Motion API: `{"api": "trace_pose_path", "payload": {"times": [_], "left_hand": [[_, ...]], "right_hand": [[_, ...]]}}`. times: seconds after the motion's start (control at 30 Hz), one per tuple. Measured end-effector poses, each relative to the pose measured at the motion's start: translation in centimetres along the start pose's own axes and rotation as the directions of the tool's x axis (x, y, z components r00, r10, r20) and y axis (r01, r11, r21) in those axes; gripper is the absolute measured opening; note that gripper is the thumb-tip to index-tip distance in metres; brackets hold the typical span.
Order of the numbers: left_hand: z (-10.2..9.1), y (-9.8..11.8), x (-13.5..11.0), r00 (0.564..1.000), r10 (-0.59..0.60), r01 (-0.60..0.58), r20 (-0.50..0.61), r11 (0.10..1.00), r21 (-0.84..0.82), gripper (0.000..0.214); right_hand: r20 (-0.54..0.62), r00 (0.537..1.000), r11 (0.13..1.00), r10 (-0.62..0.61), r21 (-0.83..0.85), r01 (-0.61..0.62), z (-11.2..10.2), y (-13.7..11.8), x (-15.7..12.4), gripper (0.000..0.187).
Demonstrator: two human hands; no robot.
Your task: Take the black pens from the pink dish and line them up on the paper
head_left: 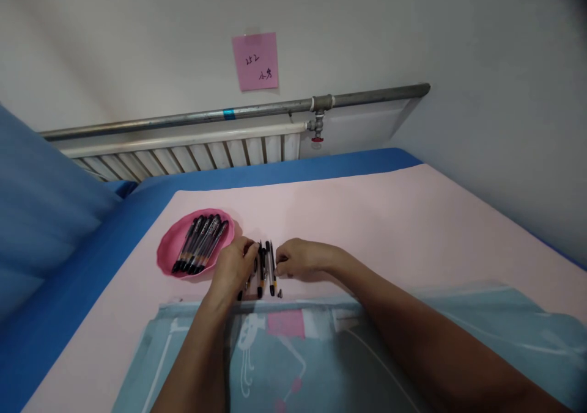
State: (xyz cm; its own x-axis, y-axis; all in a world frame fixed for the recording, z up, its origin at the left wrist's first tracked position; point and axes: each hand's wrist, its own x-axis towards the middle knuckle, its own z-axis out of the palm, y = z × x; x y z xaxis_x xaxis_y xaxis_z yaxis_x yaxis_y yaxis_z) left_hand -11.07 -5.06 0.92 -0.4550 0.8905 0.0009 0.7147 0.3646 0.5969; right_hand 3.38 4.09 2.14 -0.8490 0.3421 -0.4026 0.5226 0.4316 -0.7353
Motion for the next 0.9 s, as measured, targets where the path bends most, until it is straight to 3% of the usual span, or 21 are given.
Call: {"api": "trace_pose_path", "payload": {"times": [0.13, 0.23, 0.4, 0.57, 0.9], "left_hand": [[-0.1, 0.0, 0.0, 1.0, -0.006, 0.006, 0.007, 1.0, 0.01, 0.027], [-0.1, 0.1, 0.1, 1.0, -0.006, 0.006, 0.006, 1.0, 0.029, 0.027], [-0.3, 0.1, 0.1, 1.0, -0.004, 0.004, -0.011, 0.999, 0.052, 0.027], [-0.8, 0.0, 0.0, 0.999, -0.01, 0.014, -0.047, 0.997, 0.07, 0.028], [-1.1, 0.0, 0.0, 0.997, -0.018, 0.024, -0.069, 0.996, 0.086, 0.027]], "right_hand": [[-0.086, 0.99, 0.992, 0.114, 0.057, -0.109, -0.3, -0.2, -0.3, 0.019], [-0.142, 0.981, 0.991, 0.134, 0.037, -0.13, -0.3, -0.4, -0.4, 0.025], [-0.124, 0.978, 0.986, 0.168, 0.008, -0.169, -0.3, -0.1, -0.2, 0.02], [-0.056, 0.987, 0.978, 0.15, 0.151, -0.14, 0.2, 0.8, 0.4, 0.012], [-0.134, 0.983, 0.959, 0.122, 0.271, -0.082, 1.4, 1.1, 1.5, 0.011]]}}
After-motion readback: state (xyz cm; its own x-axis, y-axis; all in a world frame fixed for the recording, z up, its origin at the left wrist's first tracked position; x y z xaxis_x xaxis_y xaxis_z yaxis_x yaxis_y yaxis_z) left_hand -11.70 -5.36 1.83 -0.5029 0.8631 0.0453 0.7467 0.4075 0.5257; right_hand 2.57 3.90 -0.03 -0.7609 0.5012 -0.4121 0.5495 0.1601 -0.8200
